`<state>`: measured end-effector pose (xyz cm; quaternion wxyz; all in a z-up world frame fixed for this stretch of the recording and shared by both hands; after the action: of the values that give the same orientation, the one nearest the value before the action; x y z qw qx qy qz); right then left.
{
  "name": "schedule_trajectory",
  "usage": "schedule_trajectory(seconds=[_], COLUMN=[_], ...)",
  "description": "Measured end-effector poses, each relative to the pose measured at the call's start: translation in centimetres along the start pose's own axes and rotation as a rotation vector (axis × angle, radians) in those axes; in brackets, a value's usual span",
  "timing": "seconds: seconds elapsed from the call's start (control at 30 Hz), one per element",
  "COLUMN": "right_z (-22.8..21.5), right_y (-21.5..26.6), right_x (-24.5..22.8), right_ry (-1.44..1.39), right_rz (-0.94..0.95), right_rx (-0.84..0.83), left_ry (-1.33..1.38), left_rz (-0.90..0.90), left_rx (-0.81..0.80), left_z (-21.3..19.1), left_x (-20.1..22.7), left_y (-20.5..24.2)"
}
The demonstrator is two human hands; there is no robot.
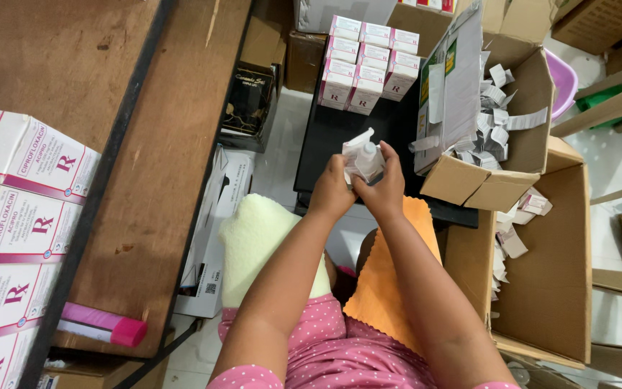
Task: The person repeatedly picks small clear plastic bottles from a cardboard box, places each bottle into a small white and pink box, closes the box, and sets it aside. The process is repeated for multiple bottles throughout the clip.
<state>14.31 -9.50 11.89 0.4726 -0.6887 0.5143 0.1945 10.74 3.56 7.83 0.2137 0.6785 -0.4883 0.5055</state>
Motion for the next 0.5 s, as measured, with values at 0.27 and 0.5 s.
schedule_trajectory(seconds=[0.27,0.5], right_z=[-0.4,-1.1], right_y=[-1.4,-2.3], right_x=[-0.9,-1.2], right_ry=[0.22,0.227], right_rz=[-0.154,-0.229], right_rx=[-0.078,-0.148], left_ry=[0.001,0.046], left_rz=[0.027,0.105], left_rx=[-0.008,-0.005], left_z=[0.0,-0.3], left_x=[0.7,1.6], left_y=[0.3,0.4])
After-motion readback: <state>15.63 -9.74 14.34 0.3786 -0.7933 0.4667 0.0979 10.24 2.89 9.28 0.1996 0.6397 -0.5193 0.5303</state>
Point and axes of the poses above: each hand's wrist, its own y-axis away from the middle knuckle, its own z-axis out of the palm, x = y × z, the point moved 5 cm from there along -y, towards the middle knuckle, and after that the axes turned 11 degrees about x, right-handed, at the moved point
